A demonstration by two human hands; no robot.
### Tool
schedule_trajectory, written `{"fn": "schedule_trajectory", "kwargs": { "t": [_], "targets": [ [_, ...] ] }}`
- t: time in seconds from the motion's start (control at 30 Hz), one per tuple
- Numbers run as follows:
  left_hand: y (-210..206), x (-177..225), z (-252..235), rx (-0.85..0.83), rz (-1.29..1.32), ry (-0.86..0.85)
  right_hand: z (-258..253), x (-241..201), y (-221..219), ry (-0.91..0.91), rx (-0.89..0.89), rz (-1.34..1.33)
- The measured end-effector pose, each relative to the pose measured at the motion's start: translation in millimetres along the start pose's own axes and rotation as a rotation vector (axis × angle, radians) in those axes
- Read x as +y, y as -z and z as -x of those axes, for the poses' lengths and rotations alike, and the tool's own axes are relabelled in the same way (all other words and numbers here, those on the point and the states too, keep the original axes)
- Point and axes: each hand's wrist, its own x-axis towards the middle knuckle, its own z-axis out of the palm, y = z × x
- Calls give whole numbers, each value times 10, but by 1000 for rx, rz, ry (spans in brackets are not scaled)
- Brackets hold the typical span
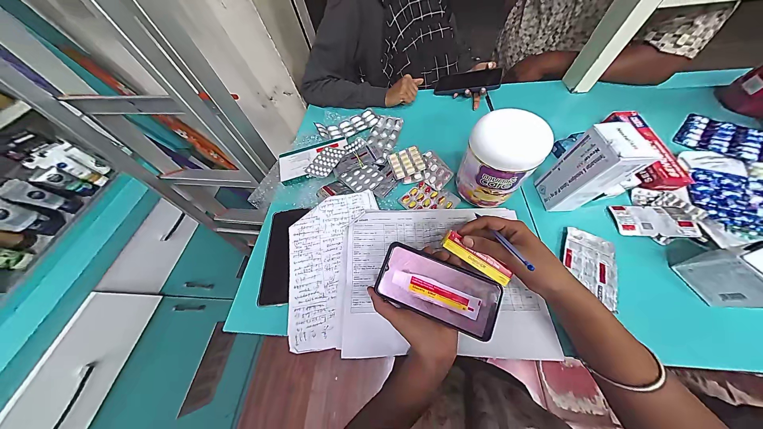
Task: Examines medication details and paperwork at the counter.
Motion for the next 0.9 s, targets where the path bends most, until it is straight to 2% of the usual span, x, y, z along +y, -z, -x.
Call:
{"fn": "schedule_trajectory", "kwargs": {
  "t": [0.9],
  "targets": [
    [-32, 9, 24, -54, 19, 43, 6, -1, 12, 4, 63, 28]
  ]
}}
